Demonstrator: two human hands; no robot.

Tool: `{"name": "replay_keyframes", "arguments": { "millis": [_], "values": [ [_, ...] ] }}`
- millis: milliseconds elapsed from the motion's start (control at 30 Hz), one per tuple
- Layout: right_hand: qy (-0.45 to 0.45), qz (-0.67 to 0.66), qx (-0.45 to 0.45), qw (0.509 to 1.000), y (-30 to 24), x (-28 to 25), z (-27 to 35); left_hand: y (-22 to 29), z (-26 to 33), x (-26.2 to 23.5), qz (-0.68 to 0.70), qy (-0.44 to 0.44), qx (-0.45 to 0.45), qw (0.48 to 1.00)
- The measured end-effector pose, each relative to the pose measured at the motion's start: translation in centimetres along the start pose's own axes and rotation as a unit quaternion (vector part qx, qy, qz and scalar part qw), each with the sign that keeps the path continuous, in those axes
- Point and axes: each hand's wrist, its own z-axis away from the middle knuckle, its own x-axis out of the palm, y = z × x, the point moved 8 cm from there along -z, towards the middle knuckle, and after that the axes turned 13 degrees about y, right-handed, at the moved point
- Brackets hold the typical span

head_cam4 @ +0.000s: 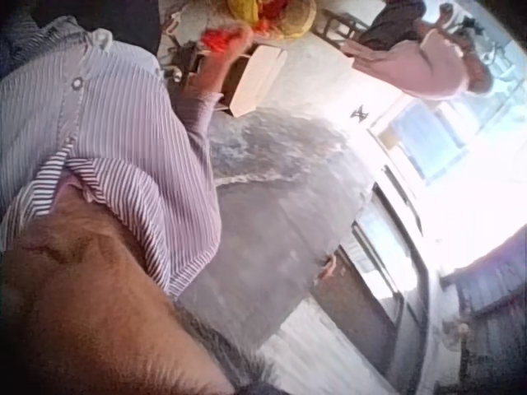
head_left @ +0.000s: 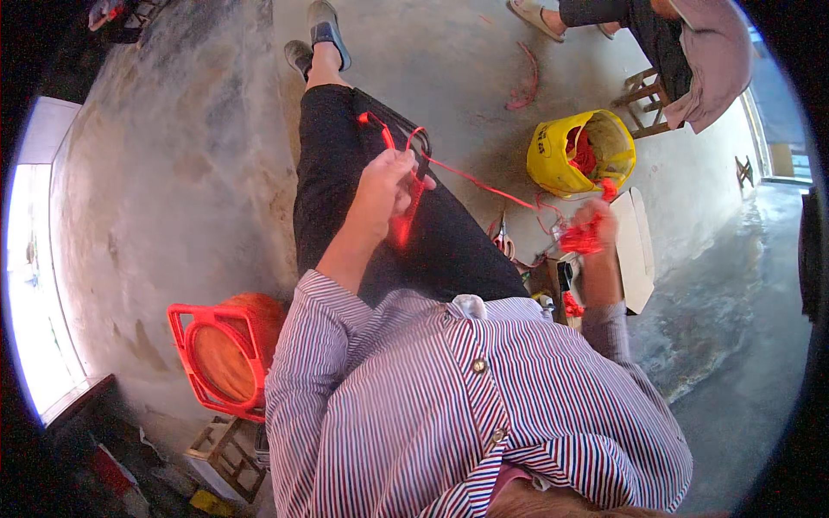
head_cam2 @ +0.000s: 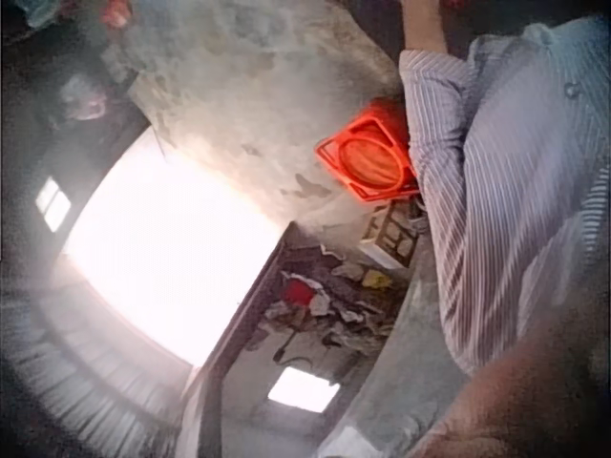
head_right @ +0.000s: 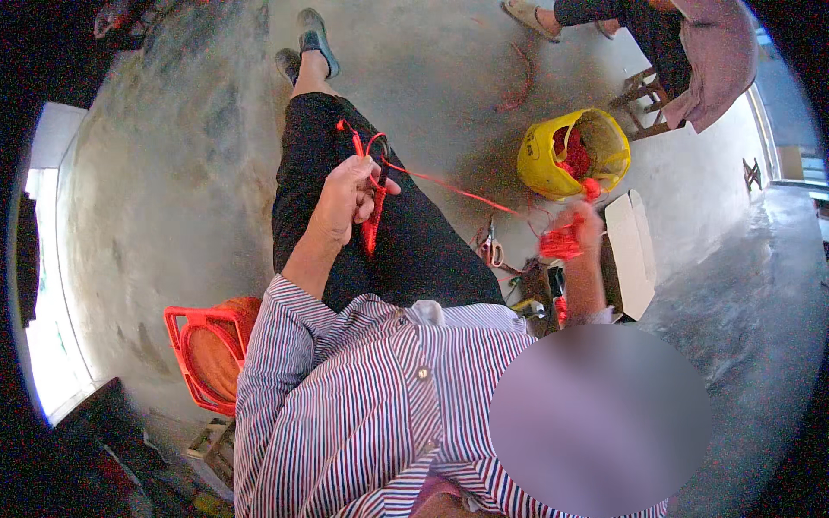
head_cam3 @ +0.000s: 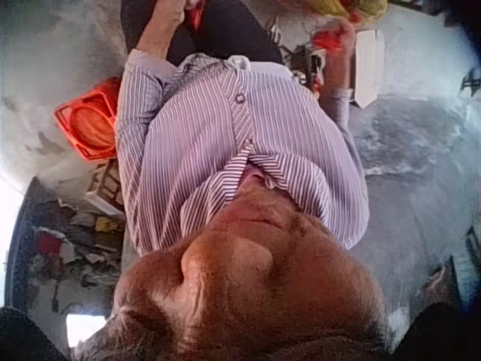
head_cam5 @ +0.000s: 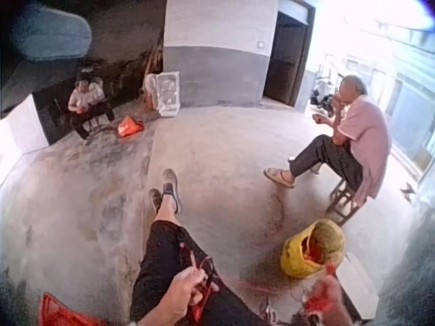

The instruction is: Wrapping red plastic cord around a frame for furniture manufacturing.

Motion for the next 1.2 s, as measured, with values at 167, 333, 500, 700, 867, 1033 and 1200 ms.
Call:
{"name": "replay_keyframes", "arguments": {
  "millis": [167, 333, 500, 700, 867, 1033, 1200],
  "values": [
    [-0.059, 0.186, -0.038, 0.980, 7.1, 15.0, 3.7, -1.0, -0.6, 0.2, -0.004, -0.108, 0.008, 0.994],
    [-0.263, 0.316, -0.035, 0.911, 10.3, 22.5, 6.1, -1.6, -0.6, 0.8, -0.019, -0.084, -0.026, 0.996],
    [-0.226, 0.295, -0.043, 0.927, 8.3, 19.7, 6.8, -1.5, -0.3, 0.2, 0.023, -0.041, -0.071, 0.996],
    [-0.220, 0.314, -0.024, 0.923, 8.9, 15.2, 10.1, -1.2, -1.1, 0.7, 0.083, -0.070, -0.143, 0.984],
    [-0.217, 0.322, -0.032, 0.921, 8.6, 15.6, 10.0, -0.4, -2.2, 0.5, 0.064, -0.037, -0.142, 0.987],
    [-0.148, 0.297, -0.002, 0.943, 9.7, 11.3, 7.4, 0.7, -2.7, 1.3, 0.080, -0.011, -0.137, 0.987],
    [-0.061, 0.206, 0.006, 0.977, 9.7, 11.0, 3.3, 0.0, -2.1, 1.2, 0.080, -0.022, -0.123, 0.989]
  ]
}}
